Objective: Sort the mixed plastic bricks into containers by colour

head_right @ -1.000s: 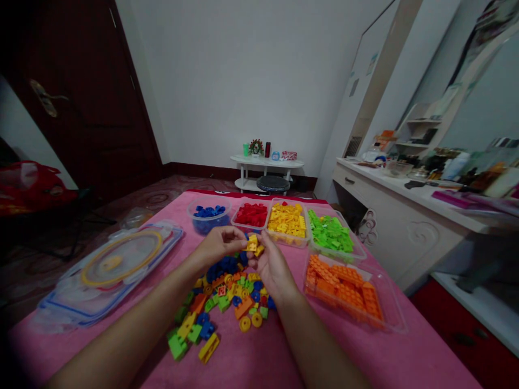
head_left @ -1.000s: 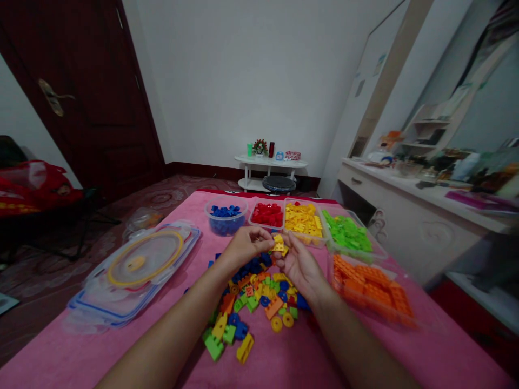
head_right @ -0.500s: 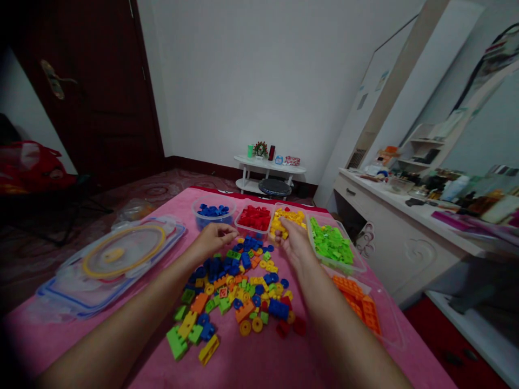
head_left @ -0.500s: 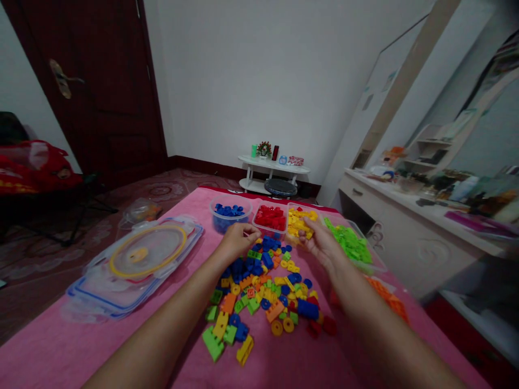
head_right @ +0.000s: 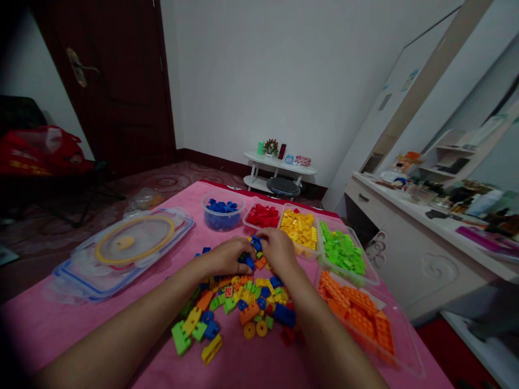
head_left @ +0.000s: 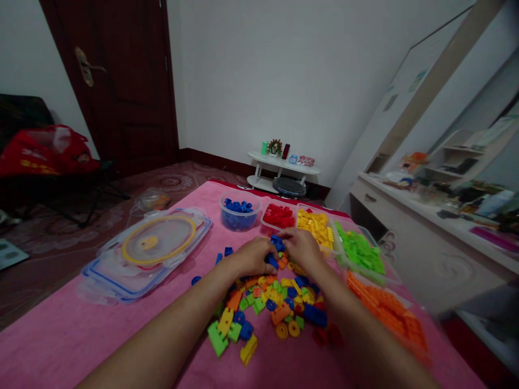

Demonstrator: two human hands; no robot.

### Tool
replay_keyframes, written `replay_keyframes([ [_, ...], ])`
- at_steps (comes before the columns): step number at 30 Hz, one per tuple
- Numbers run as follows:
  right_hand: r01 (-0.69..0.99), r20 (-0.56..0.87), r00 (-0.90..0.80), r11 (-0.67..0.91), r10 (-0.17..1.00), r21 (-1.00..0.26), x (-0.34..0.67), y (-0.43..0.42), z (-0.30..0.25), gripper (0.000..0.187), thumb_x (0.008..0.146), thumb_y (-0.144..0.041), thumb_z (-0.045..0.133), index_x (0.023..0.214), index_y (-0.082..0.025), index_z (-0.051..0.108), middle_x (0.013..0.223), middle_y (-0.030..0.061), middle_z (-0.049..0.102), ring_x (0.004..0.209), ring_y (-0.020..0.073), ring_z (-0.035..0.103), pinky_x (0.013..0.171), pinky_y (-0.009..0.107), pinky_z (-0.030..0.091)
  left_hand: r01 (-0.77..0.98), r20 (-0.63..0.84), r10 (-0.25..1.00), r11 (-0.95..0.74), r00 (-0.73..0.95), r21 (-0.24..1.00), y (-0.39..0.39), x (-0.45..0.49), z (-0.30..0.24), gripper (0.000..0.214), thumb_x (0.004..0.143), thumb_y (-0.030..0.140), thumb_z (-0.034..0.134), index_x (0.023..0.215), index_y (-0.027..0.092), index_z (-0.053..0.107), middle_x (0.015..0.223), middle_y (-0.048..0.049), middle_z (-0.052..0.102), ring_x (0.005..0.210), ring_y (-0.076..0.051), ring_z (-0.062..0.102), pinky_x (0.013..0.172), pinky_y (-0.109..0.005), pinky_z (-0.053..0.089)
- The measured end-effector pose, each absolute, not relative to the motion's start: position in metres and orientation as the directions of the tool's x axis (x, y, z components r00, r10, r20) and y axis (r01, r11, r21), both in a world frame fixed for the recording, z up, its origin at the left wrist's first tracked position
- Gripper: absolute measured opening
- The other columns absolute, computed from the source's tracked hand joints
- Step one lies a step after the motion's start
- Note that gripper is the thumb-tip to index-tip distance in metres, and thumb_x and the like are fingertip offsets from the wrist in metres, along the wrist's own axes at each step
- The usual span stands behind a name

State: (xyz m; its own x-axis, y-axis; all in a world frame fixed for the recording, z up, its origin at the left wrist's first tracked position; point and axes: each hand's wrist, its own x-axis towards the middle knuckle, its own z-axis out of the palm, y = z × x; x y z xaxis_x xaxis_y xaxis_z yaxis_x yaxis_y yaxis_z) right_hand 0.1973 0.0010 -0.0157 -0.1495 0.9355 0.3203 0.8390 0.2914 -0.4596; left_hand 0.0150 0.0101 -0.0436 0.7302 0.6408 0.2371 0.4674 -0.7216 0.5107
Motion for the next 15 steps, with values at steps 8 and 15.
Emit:
replay_keyframes([
  [8,0.896,0.182,-0.300,0.342,0.936,-0.284,0.175,-0.021,-0.029,0.041,0.067,-0.003,0.049,0.096,-0.021,0.070,0.113,0.0066,0.062,0.103,0.0191,0.054,0.086,0.028,0.041,0.430,-0.011,0.579,-0.594,0.815,0.680,0.017,-0.007,-0.021,0.038,0.063,0.039,0.074,0.095,0.020,0.072,0.092,-0.0013,0.071,0.079,-0.015,0.060,0.069,-0.020,0.042],
  [15,0.884,0.082,-0.169,0.188,0.982,-0.429,0.208,-0.025,-0.004,0.036,0.066,-0.005,0.045,0.087,-0.021,0.071,0.088,0.0024,0.069,0.084,0.0170,0.062,0.076,0.026,0.045,0.358,0.026,0.656,-0.444,0.755,0.821,0.027,-0.018,-0.018,0.043,0.074,0.050,0.060,0.085,0.010,0.071,0.074,-0.0036,0.067,0.063,-0.012,0.055,0.057,-0.019,0.039],
])
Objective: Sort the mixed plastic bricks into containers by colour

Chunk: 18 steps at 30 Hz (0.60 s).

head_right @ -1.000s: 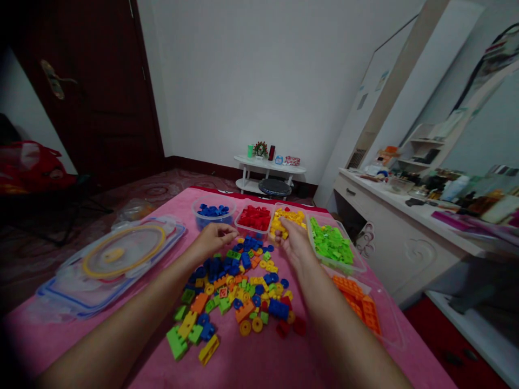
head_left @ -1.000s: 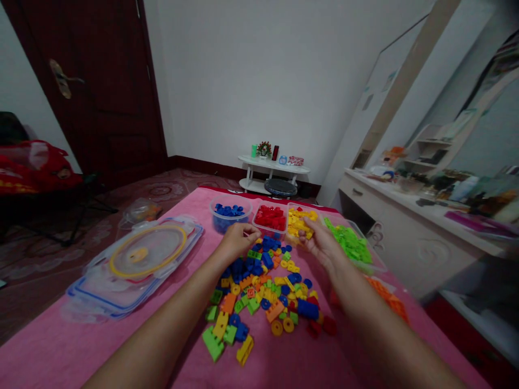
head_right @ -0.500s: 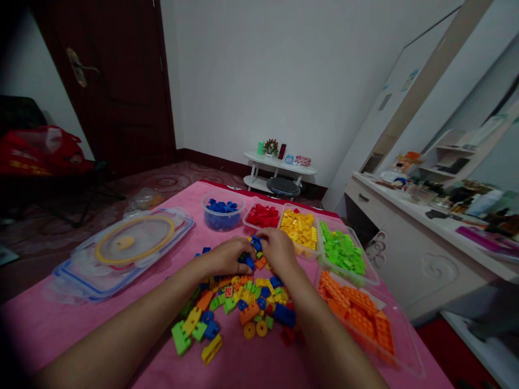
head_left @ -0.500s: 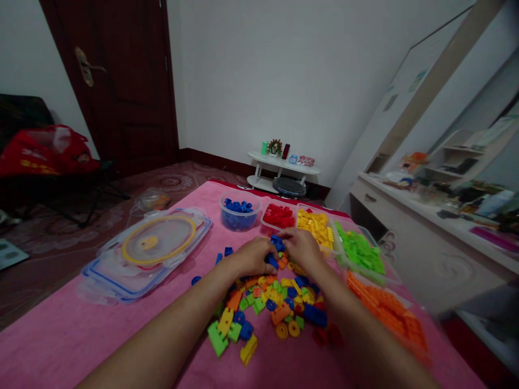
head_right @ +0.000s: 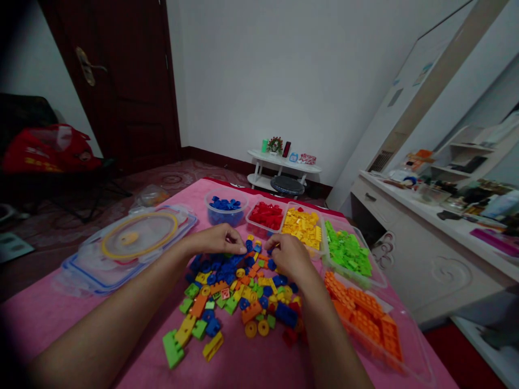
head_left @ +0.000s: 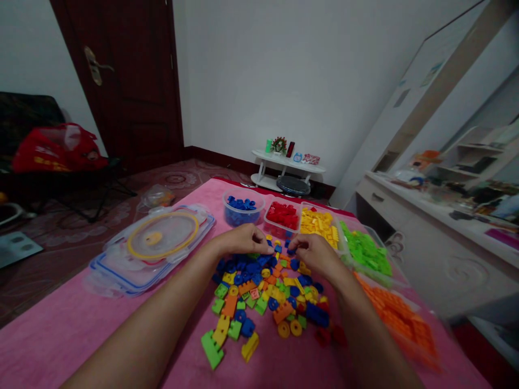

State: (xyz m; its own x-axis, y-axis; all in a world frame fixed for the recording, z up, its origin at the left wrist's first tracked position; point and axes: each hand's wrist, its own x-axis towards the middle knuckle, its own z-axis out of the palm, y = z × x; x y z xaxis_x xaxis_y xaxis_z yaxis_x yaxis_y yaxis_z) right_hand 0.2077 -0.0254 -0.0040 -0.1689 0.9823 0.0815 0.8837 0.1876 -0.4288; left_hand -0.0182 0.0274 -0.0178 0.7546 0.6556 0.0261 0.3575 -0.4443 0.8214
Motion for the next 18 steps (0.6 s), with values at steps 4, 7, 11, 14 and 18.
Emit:
replay_keyframes([
  [4,0.875,0.210,-0.242,0.307,0.947,-0.375,0.204,-0.021,-0.028,0.058,0.060,0.001,0.043,0.111,-0.017,0.064,0.117,0.0070,0.063,0.109,0.0185,0.054,0.095,0.029,0.038,0.435,0.146,0.781,-0.481,0.607,0.761,0.033,-0.011,-0.029,0.042,0.076,0.049,0.056,0.079,0.010,0.072,0.070,-0.0039,0.066,0.062,-0.012,0.055,0.056,-0.020,0.038],
  [7,0.867,0.160,-0.284,0.325,0.945,-0.379,0.196,-0.025,-0.030,0.054,0.061,0.000,0.045,0.107,-0.017,0.067,0.110,0.0069,0.066,0.103,0.0185,0.057,0.090,0.028,0.041,0.521,0.154,0.825,-0.475,0.544,0.709,0.035,-0.008,-0.034,0.036,0.073,0.046,0.059,0.073,0.012,0.071,0.066,-0.0034,0.066,0.060,-0.013,0.056,0.054,-0.020,0.036],
  [11,0.863,0.091,-0.223,0.240,0.971,-0.444,0.197,-0.033,-0.010,0.037,0.069,-0.005,0.044,0.091,-0.021,0.070,0.086,0.0012,0.070,0.078,0.0141,0.062,0.068,0.022,0.043,0.563,0.123,0.889,-0.380,0.440,0.734,0.037,-0.011,-0.030,0.030,0.068,0.041,0.062,0.069,0.012,0.068,0.063,-0.0026,0.064,0.057,-0.012,0.054,0.049,-0.020,0.034],
  [14,0.933,0.084,-0.155,0.174,0.984,-0.316,0.202,-0.038,0.000,0.027,0.072,-0.012,0.050,0.084,-0.023,0.071,0.085,0.0005,0.071,0.076,0.0149,0.062,0.062,0.022,0.039,0.507,0.067,0.921,-0.270,0.384,0.819,0.039,-0.020,-0.023,0.027,0.068,0.036,0.059,0.077,0.012,0.068,0.064,-0.0018,0.063,0.054,-0.011,0.052,0.047,-0.019,0.036],
  [18,0.967,-0.037,-0.181,0.171,0.983,-0.188,0.201,-0.042,-0.002,0.025,0.067,-0.016,0.062,0.087,-0.026,0.072,0.086,-0.0006,0.071,0.078,0.0159,0.062,0.060,0.022,0.036,0.526,0.003,0.901,-0.256,0.434,0.811,0.040,-0.038,-0.012,0.027,0.071,0.033,0.052,0.081,0.013,0.069,0.065,-0.0010,0.062,0.053,-0.010,0.050,0.046,-0.018,0.036],
])
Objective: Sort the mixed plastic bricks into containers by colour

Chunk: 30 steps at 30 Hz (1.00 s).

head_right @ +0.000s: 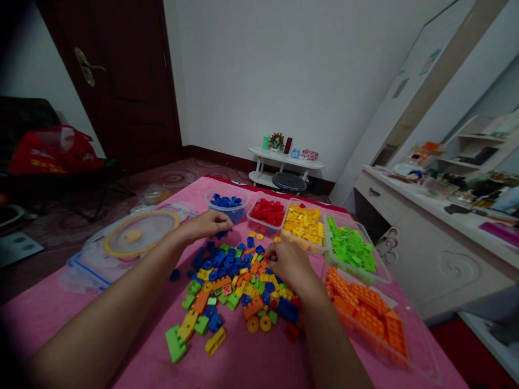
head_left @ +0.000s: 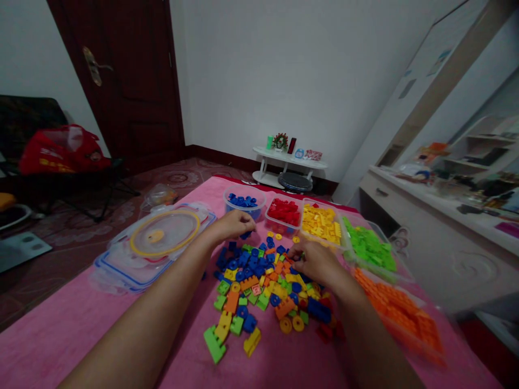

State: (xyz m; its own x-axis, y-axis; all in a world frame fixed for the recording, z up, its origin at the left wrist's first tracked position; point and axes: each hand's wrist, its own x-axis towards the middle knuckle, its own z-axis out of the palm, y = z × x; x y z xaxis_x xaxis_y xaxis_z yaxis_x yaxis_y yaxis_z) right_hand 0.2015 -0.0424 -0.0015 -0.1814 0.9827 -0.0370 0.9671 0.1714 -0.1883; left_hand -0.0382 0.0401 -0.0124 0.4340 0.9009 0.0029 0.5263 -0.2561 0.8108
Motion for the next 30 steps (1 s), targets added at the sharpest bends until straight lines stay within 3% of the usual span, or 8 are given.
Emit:
replay_keyframes([
  [6,0.983,-0.094,-0.143,0.130,0.985,-0.127,0.190,-0.045,-0.001,0.029,0.069,-0.014,0.055,0.089,-0.026,0.073,0.087,0.0020,0.071,0.076,0.0164,0.062,0.061,0.024,0.037,0.754,-0.129,0.848,-0.376,0.515,0.538,0.032,-0.044,-0.006,0.022,0.062,0.033,0.068,0.077,0.018,0.072,0.071,-0.0009,0.067,0.062,-0.012,0.056,0.052,-0.019,0.036],
  [12,0.948,0.209,-0.118,0.172,0.971,-0.266,0.187,-0.033,-0.013,0.033,0.079,-0.015,0.048,0.104,-0.021,0.068,0.099,0.0054,0.069,0.090,0.0174,0.061,0.078,0.026,0.042,0.798,-0.130,0.846,-0.422,0.517,0.431,0.016,-0.024,-0.005,0.036,0.056,0.031,0.075,0.092,0.030,0.073,0.088,-0.0012,0.071,0.077,-0.018,0.062,0.056,-0.021,0.037],
  [15,0.923,0.237,-0.197,0.261,0.951,-0.281,0.185,-0.026,-0.031,0.038,0.078,-0.015,0.054,0.113,-0.023,0.065,0.112,0.0054,0.065,0.104,0.0190,0.056,0.088,0.028,0.040,0.811,-0.075,0.870,-0.420,0.488,0.407,0.010,-0.019,-0.002,0.029,0.055,0.027,0.075,0.084,0.028,0.075,0.085,-0.0025,0.072,0.074,-0.020,0.062,0.054,-0.022,0.034],
  [17,0.921,0.199,-0.223,0.273,0.954,-0.278,0.184,-0.024,-0.037,0.038,0.077,-0.017,0.057,0.114,-0.025,0.065,0.112,0.0044,0.066,0.107,0.0204,0.055,0.091,0.030,0.039,0.783,-0.046,0.874,-0.409,0.484,0.468,0.011,-0.019,-0.002,0.027,0.054,0.027,0.075,0.081,0.026,0.075,0.080,-0.0022,0.071,0.068,-0.018,0.060,0.052,-0.022,0.033],
  [22,0.928,0.285,-0.165,0.246,0.944,-0.279,0.192,-0.026,-0.025,0.032,0.078,-0.022,0.056,0.108,-0.026,0.067,0.104,0.0033,0.067,0.097,0.0199,0.058,0.081,0.029,0.043,0.512,-0.026,0.828,-0.321,0.560,0.797,0.018,-0.016,-0.003,0.022,0.065,0.034,0.067,0.076,0.015,0.072,0.065,-0.0009,0.064,0.055,-0.010,0.051,0.049,-0.019,0.035],
  [25,0.924,0.303,-0.164,0.254,0.939,-0.286,0.200,-0.028,-0.019,0.034,0.077,-0.019,0.053,0.108,-0.025,0.067,0.109,0.0031,0.065,0.098,0.0189,0.058,0.082,0.028,0.042,0.194,-0.136,0.860,0.045,0.491,0.980,0.020,-0.013,0.000,0.025,0.071,0.037,0.059,0.079,0.014,0.063,0.064,-0.0008,0.059,0.048,-0.008,0.046,0.040,-0.017,0.030],
  [28,0.912,0.197,-0.259,0.307,0.946,-0.274,0.203,-0.027,-0.025,0.035,0.072,-0.012,0.054,0.102,-0.023,0.069,0.103,0.0035,0.067,0.097,0.0183,0.058,0.084,0.027,0.042,-0.171,-0.263,0.806,0.406,0.530,0.898,0.023,-0.013,0.003,0.025,0.075,0.034,0.051,0.087,0.013,0.057,0.071,-0.0052,0.061,0.054,-0.010,0.053,0.039,-0.014,0.033],
  [30,0.909,0.147,-0.292,0.322,0.945,-0.265,0.203,-0.026,-0.032,0.034,0.069,-0.009,0.055,0.097,-0.022,0.071,0.098,0.0038,0.068,0.096,0.0184,0.059,0.083,0.027,0.042,-0.272,-0.284,0.754,0.518,0.593,0.811,0.026,-0.014,0.002,0.028,0.079,0.035,0.045,0.092,0.013,0.056,0.076,-0.0079,0.063,0.058,-0.012,0.058,0.040,-0.014,0.038],
])
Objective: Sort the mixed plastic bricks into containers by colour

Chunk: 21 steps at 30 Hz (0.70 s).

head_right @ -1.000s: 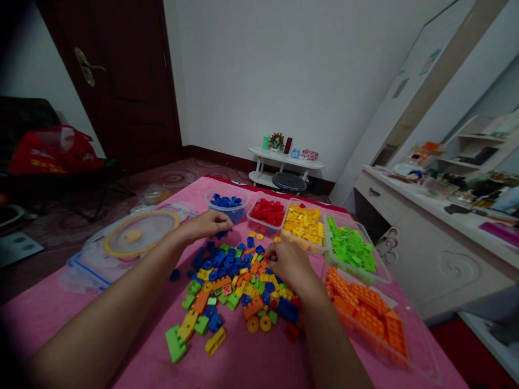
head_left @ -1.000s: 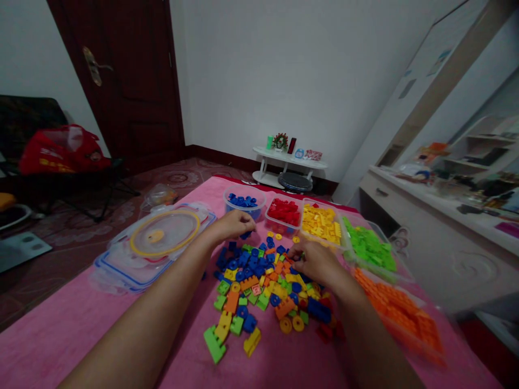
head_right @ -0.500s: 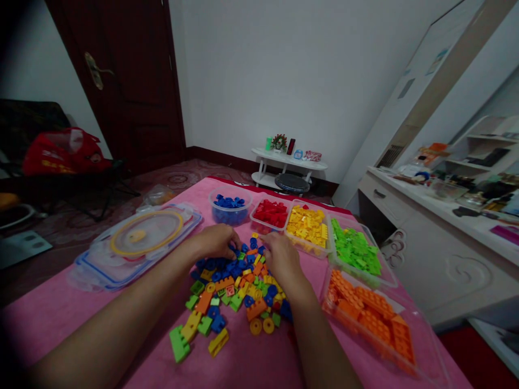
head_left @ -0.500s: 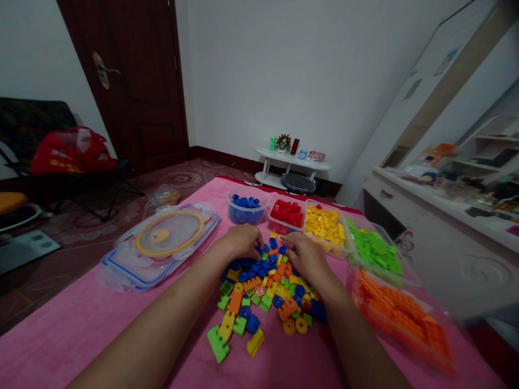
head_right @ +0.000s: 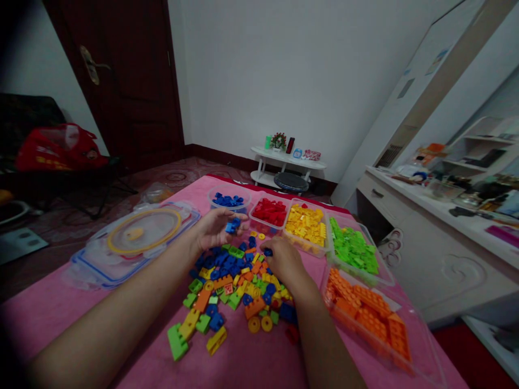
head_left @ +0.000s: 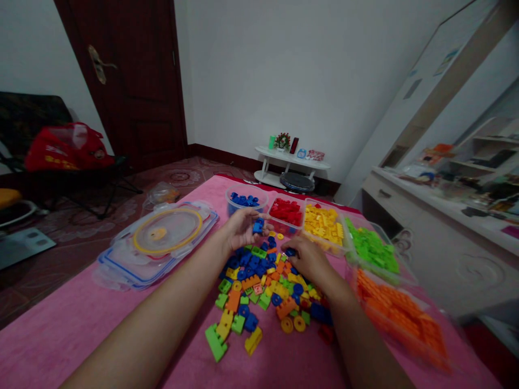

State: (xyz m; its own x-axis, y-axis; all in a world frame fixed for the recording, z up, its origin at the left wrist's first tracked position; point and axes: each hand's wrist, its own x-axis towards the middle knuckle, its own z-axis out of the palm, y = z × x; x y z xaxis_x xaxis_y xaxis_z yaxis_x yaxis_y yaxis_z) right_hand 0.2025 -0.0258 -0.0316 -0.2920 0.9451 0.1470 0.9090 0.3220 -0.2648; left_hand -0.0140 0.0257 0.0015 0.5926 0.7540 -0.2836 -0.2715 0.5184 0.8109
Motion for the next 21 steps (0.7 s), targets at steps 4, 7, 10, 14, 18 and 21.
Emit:
replay_keyframes([
  [4,0.928,0.147,-0.211,0.245,0.966,-0.279,0.202,-0.026,-0.029,0.030,0.069,-0.011,0.054,0.092,-0.021,0.071,0.097,0.0045,0.068,0.092,0.0190,0.060,0.082,0.028,0.042,-0.219,-0.336,0.748,0.535,0.572,0.816,0.025,-0.009,-0.008,0.036,0.084,0.046,0.042,0.095,0.015,0.056,0.082,-0.0075,0.064,0.058,-0.012,0.059,0.039,-0.015,0.040],
  [7,0.902,0.272,-0.129,0.227,0.954,-0.368,0.196,-0.031,-0.011,0.029,0.071,-0.013,0.055,0.094,-0.021,0.071,0.094,0.0044,0.069,0.086,0.0184,0.060,0.078,0.029,0.044,-0.126,-0.346,0.779,0.472,0.524,0.872,0.017,0.001,-0.013,0.042,0.083,0.054,0.046,0.096,0.017,0.057,0.082,-0.0045,0.064,0.056,-0.010,0.058,0.037,-0.013,0.037],
  [10,0.791,0.453,-0.119,0.360,0.883,-0.494,0.182,-0.040,0.007,0.029,0.075,-0.017,0.055,0.100,-0.022,0.069,0.096,0.0039,0.067,0.083,0.0167,0.060,0.074,0.028,0.046,-0.116,-0.345,0.750,0.486,0.565,0.866,0.008,0.010,-0.013,0.052,0.080,0.064,0.044,0.099,0.018,0.057,0.078,-0.0032,0.063,0.055,-0.010,0.058,0.039,-0.015,0.040],
  [14,0.640,0.516,-0.136,0.473,0.846,-0.606,0.164,-0.049,0.017,0.037,0.077,-0.023,0.059,0.113,-0.023,0.064,0.108,0.0052,0.063,0.077,0.0141,0.059,0.069,0.026,0.048,-0.205,-0.316,0.586,0.654,0.746,0.728,0.003,0.020,-0.016,0.053,0.082,0.062,0.043,0.098,0.014,0.059,0.067,-0.0037,0.061,0.053,-0.013,0.061,0.035,-0.016,0.039],
  [18,0.609,0.567,-0.027,0.463,0.823,-0.644,0.171,-0.050,0.022,0.025,0.079,-0.028,0.059,0.101,-0.021,0.068,0.104,0.0063,0.064,0.073,0.0139,0.059,0.064,0.025,0.048,-0.350,-0.289,0.610,0.711,0.737,0.610,0.003,0.023,-0.018,0.028,0.089,0.034,0.044,0.087,0.010,0.058,0.064,-0.0050,0.060,0.045,-0.008,0.055,0.030,-0.011,0.030],
  [21,0.605,0.576,0.052,0.433,0.816,-0.668,0.184,-0.050,0.028,0.021,0.080,-0.030,0.057,0.092,-0.018,0.069,0.093,0.0064,0.067,0.067,0.0138,0.059,0.059,0.026,0.047,-0.434,-0.291,0.713,0.645,0.638,0.630,0.014,0.018,-0.008,0.021,0.089,0.024,0.042,0.082,0.010,0.056,0.064,-0.0048,0.059,0.042,-0.006,0.050,0.029,-0.010,0.026],
])
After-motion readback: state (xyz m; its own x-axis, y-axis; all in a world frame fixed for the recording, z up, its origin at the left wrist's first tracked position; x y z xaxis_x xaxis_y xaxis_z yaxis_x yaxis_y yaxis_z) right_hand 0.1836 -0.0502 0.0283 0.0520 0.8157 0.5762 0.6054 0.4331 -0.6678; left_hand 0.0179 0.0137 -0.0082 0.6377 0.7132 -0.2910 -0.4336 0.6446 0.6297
